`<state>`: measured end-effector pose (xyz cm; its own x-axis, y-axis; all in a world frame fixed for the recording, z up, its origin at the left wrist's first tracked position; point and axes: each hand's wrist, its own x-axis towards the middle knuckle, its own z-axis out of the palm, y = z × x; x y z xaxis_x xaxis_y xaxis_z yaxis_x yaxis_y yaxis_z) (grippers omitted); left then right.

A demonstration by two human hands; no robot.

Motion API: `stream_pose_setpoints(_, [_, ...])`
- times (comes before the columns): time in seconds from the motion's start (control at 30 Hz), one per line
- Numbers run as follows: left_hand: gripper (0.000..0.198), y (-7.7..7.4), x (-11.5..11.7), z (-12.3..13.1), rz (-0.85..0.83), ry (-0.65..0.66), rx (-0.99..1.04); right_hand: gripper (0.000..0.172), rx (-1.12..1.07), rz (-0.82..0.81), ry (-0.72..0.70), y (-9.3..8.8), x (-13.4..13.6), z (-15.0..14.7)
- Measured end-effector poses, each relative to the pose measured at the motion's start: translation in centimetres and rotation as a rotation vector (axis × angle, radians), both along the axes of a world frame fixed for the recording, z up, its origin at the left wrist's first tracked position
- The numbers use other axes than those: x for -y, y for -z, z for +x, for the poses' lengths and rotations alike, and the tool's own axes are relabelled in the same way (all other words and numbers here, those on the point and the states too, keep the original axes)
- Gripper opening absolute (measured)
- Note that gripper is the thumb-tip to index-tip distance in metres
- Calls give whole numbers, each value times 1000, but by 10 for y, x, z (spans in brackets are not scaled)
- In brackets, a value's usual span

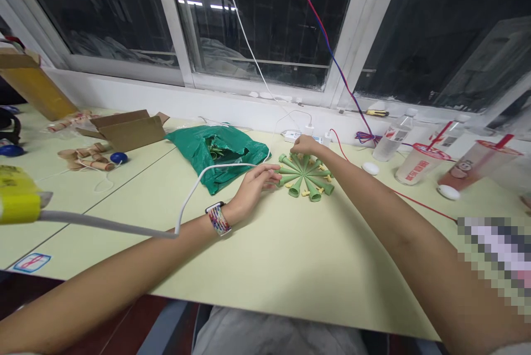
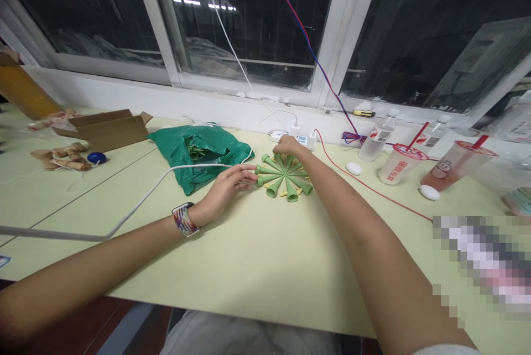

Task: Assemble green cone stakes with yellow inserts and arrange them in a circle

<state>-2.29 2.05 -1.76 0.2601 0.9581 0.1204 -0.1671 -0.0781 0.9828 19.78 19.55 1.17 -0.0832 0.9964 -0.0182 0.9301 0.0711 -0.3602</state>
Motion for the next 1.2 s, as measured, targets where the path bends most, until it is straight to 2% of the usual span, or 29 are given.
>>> stream_pose_setpoints(0.23, [39,1,-5,-2,3,-38,2,20,0,26,-11,3,-1,5])
stream_pose_setpoints(0.47, [34,5,-9,-2,100,-37,-72,17,-27,29,-48,6,3,6])
stream_pose_setpoints(0.93, [29,7,-8,-2,125,-40,-106,13,-85,42,-80,8,7,5])
stream_pose_setpoints(1.2, [26,13,-13,-4,308,-31,-231,9,-100,64,-75,12,6,9])
